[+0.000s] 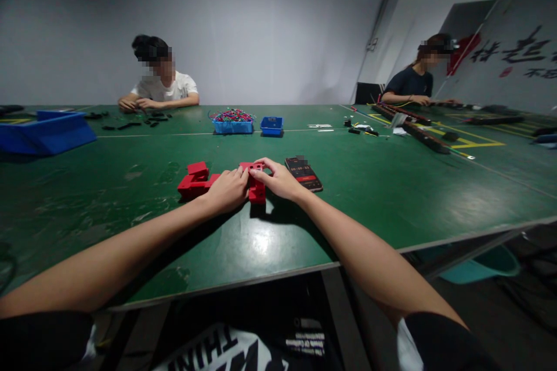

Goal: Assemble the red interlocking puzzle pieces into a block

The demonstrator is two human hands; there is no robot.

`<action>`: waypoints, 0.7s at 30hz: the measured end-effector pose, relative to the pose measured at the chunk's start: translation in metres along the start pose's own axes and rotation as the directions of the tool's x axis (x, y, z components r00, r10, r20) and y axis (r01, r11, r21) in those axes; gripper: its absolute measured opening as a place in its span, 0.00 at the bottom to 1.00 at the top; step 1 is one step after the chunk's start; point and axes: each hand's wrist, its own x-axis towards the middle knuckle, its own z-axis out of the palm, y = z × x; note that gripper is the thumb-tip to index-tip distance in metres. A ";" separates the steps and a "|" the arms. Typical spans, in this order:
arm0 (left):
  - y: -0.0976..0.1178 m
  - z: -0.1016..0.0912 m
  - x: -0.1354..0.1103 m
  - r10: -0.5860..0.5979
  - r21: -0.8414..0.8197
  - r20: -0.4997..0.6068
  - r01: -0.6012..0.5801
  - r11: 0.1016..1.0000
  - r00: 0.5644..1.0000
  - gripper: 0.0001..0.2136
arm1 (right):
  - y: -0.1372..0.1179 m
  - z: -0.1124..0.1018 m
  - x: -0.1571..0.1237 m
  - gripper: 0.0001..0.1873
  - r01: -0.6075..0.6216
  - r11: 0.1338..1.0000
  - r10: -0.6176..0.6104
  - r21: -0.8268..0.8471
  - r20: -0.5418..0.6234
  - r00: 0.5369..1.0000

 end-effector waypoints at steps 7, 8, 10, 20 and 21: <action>-0.007 0.022 0.003 0.060 -0.479 -0.052 -0.078 0.875 0.997 0.38 | 0.004 -0.003 0.000 0.20 -0.017 0.999 0.016 -0.038 -0.018 1.000; -0.007 0.027 0.004 0.072 -0.539 -0.096 -0.113 0.835 0.993 0.40 | 0.006 -0.004 0.001 0.20 -0.009 0.999 0.008 -0.050 -0.019 1.000; -0.007 0.034 0.004 0.091 -0.614 -0.184 -0.186 0.767 0.979 0.43 | 0.010 -0.006 0.002 0.20 0.012 0.998 -0.013 -0.065 -0.021 1.000; -0.004 0.023 0.003 -0.159 -0.789 -0.290 -0.142 0.598 0.944 0.29 | 0.015 -0.006 0.005 0.20 0.026 0.998 -0.028 -0.059 -0.041 0.999; -0.004 0.022 0.003 -0.120 -0.781 -0.276 -0.150 0.606 0.954 0.33 | 0.016 -0.006 0.005 0.20 0.026 0.998 -0.028 -0.058 -0.037 0.999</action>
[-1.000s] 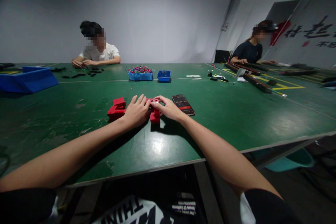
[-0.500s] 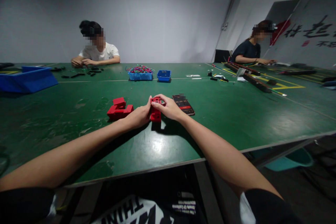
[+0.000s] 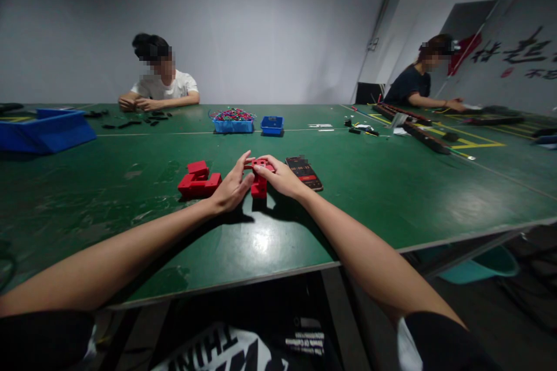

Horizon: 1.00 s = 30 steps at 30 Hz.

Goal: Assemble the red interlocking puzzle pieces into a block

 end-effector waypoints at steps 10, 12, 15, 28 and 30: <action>-0.004 0.005 0.004 0.085 -0.039 0.084 -0.082 0.996 0.993 0.47 | 0.003 -0.006 0.002 0.22 0.027 0.970 -0.053 -0.242 -0.103 0.993; -0.004 0.005 0.003 0.077 -0.037 0.082 -0.074 0.997 0.994 0.46 | 0.005 -0.009 0.002 0.16 0.030 0.936 -0.091 -0.350 -0.161 0.983; -0.002 0.004 0.002 0.082 -0.023 0.082 -0.080 0.996 0.993 0.46 | 0.011 -0.010 0.002 0.17 0.076 0.895 -0.134 -0.439 -0.104 0.985; 0.004 0.003 0.000 -0.104 0.118 -0.016 0.105 0.987 0.994 0.45 | 0.018 -0.009 0.001 0.13 0.028 0.776 0.017 -0.630 0.065 0.998; 0.004 0.003 0.000 -0.110 0.112 -0.022 0.112 0.987 0.994 0.45 | 0.016 -0.009 0.000 0.14 0.017 0.768 0.038 -0.640 0.073 0.997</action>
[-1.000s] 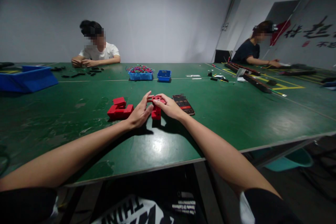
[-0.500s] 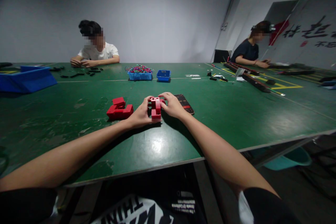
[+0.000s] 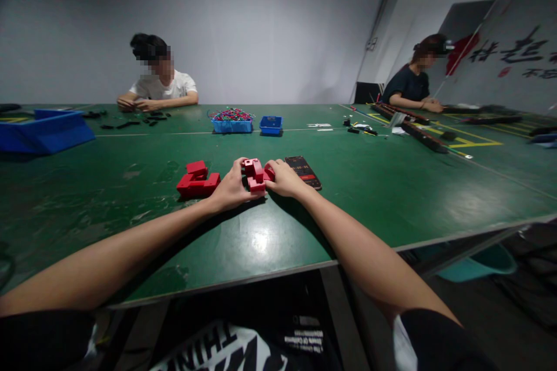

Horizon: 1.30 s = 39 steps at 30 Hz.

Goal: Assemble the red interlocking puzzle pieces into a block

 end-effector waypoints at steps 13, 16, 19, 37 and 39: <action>-0.001 0.001 0.000 0.004 -0.023 -0.002 -0.004 1.000 1.000 0.45 | -0.007 -0.031 0.005 0.22 -0.125 0.594 0.318 0.794 -0.089 0.944; -0.002 0.001 0.001 0.013 -0.022 -0.004 -0.013 1.000 1.000 0.44 | -0.015 -0.030 0.005 0.25 -0.103 0.400 0.273 0.911 -0.011 0.962; -0.002 0.000 0.001 0.016 -0.022 0.005 -0.016 1.000 1.000 0.44 | -0.020 -0.030 0.004 0.25 -0.094 0.333 0.269 0.938 0.001 0.963; -0.001 -0.001 0.001 -0.026 -0.018 0.022 0.026 1.000 0.999 0.44 | -0.020 -0.029 0.005 0.27 -0.091 0.308 0.279 0.947 0.002 0.960; -0.001 0.000 0.001 -0.016 -0.019 0.014 0.016 1.000 1.000 0.44 | -0.020 -0.028 0.005 0.23 -0.094 0.300 0.294 0.949 0.001 0.956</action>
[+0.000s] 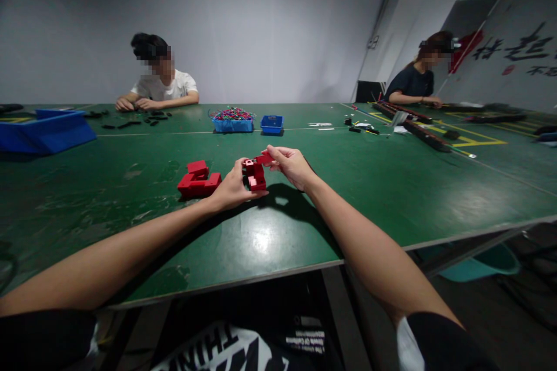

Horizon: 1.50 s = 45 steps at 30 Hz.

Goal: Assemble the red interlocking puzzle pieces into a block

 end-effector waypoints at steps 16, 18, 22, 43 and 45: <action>0.002 -0.001 0.000 0.016 -0.017 0.005 -0.016 1.000 1.000 0.43 | 0.002 -0.002 -0.002 0.20 -0.020 1.000 0.020 0.005 0.062 0.998; 0.002 -0.001 0.000 0.010 -0.011 0.004 -0.010 1.000 1.000 0.43 | 0.002 -0.002 -0.001 0.20 -0.012 1.000 0.012 -0.006 0.062 0.998; 0.003 -0.001 0.000 -0.005 -0.006 0.016 0.005 1.000 1.000 0.43 | 0.003 -0.004 0.000 0.22 0.001 1.000 -0.001 0.001 0.035 0.999; 0.002 -0.002 0.000 0.004 0.003 0.035 -0.004 1.000 0.999 0.43 | 0.015 -0.012 0.007 0.08 -0.258 0.933 0.238 0.252 0.109 0.965; 0.002 -0.001 0.000 0.002 0.009 0.036 -0.003 1.000 0.999 0.43 | 0.013 -0.011 0.006 0.10 -0.235 0.939 0.211 0.251 0.120 0.970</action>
